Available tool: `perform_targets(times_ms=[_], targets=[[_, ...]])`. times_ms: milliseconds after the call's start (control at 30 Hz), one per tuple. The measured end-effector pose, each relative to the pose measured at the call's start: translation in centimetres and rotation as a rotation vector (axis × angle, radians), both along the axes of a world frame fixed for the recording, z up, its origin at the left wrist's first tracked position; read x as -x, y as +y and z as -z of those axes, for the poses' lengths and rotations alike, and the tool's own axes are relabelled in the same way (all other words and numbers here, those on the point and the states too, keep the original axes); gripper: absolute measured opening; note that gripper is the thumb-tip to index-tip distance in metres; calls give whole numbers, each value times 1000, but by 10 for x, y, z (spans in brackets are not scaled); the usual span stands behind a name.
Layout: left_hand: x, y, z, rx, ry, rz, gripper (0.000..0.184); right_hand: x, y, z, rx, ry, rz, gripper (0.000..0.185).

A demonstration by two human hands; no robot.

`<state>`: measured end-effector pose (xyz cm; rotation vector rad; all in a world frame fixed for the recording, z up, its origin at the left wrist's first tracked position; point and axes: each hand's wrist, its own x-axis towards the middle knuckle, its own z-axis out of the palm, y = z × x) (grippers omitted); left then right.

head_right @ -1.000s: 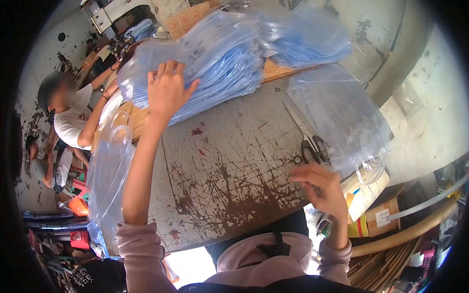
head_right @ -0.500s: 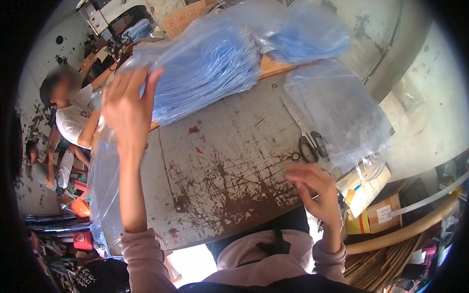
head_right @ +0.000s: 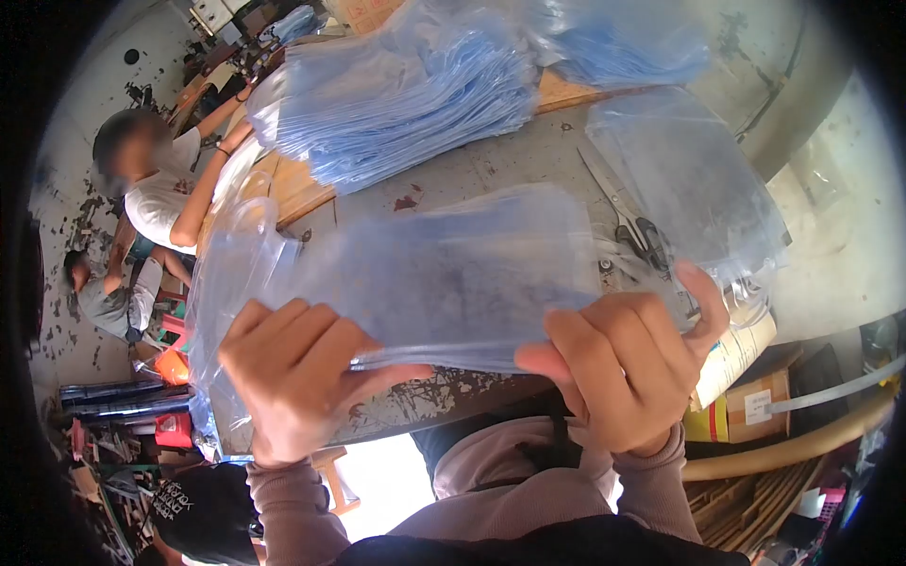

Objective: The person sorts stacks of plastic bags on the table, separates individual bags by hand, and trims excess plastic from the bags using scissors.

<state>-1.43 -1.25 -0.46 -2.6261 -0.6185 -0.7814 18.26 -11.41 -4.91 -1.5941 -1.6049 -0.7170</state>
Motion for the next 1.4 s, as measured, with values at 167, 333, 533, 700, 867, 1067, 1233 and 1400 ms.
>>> perform_targets(times_ms=[167,333,533,700,867,1067,1233,1400], targets=[[-2,7,0,233,14,28,40,-4,13,-7,29,25,-74,23],[-2,14,2,346,46,35,42,-6,16,-7,100,95,-140,18],[2,23,14,423,73,83,42,-9,28,6,154,173,-167,12],[19,30,23,240,138,-69,73,-23,40,38,230,303,-155,14],[58,74,59,680,-105,121,83,-34,33,64,373,553,-80,14],[68,68,120,1085,-419,178,21,-33,33,74,420,559,-82,11],[68,61,122,1025,-524,224,9,-31,30,79,421,523,-136,8],[68,63,127,1268,-597,296,8,-29,32,82,400,481,-127,11]])
